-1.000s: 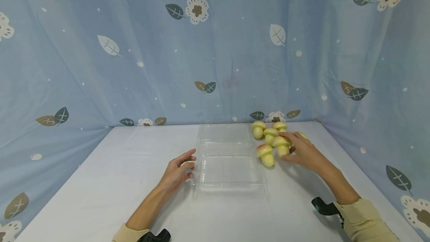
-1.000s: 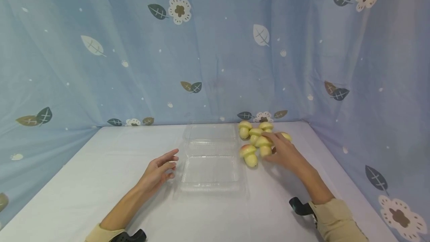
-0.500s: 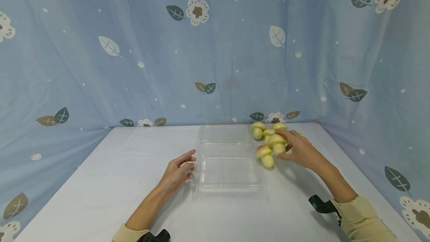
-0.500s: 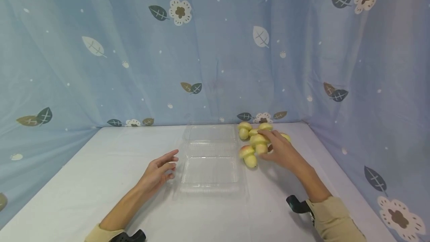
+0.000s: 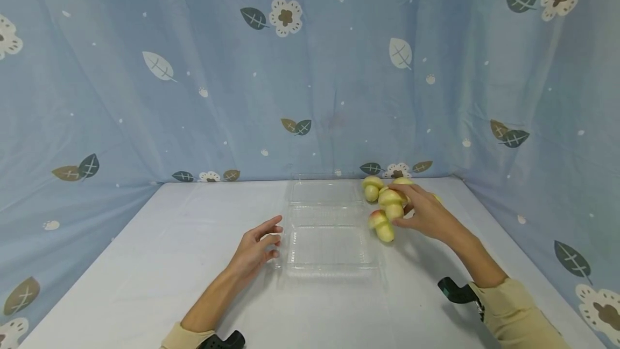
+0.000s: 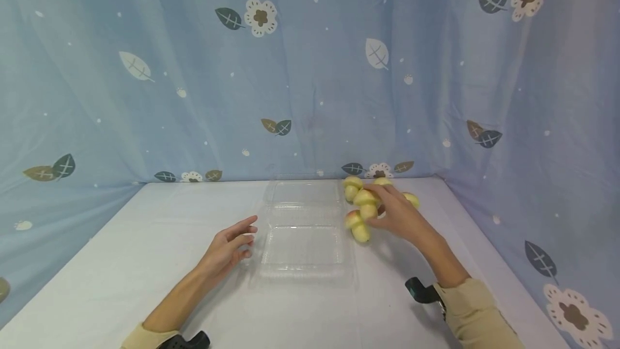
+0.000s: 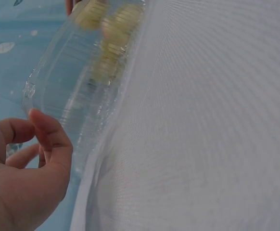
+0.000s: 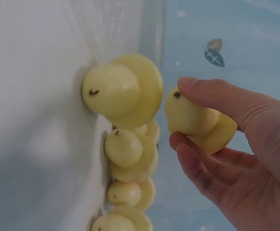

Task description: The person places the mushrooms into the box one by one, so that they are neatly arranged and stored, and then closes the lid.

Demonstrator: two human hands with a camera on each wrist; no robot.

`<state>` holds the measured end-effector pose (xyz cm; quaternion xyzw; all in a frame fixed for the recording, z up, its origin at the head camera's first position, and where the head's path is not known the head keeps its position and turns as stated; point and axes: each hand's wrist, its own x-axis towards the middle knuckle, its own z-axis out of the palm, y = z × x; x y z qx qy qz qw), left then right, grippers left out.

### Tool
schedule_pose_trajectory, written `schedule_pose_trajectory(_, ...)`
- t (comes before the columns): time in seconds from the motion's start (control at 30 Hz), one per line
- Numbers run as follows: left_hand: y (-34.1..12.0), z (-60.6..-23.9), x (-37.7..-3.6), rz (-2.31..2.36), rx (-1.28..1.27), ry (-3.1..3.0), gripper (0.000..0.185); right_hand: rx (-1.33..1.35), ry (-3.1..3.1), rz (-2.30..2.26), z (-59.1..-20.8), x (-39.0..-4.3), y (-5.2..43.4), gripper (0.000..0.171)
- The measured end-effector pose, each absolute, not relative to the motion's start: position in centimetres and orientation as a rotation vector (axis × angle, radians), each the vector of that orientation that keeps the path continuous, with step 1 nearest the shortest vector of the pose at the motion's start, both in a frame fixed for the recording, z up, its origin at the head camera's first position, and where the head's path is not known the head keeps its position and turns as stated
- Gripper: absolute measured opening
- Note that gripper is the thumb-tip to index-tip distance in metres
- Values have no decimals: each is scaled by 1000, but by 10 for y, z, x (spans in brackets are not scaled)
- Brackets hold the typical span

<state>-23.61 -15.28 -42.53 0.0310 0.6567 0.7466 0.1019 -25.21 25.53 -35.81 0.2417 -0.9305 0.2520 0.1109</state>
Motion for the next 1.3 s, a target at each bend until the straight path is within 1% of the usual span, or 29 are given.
schedule_pose_trajectory(0.63,-155,-425,-236,2210,89,1930,55,758,-2748,804,-347,-257,223,77)
schedule_pose_trajectory(0.8,-153,-426,-236,2211,93,1932,55,785,-2747,845,-348,-257,217,79)
schedule_pose_trajectory(1.13,-156,-428,-235,2211,58,1932,56,825,-2763,879,-348,-260,202,77)
schedule_pose_trajectory(1.3,-154,-427,-236,2204,89,1935,57,846,-2759,867,-346,-260,197,77)
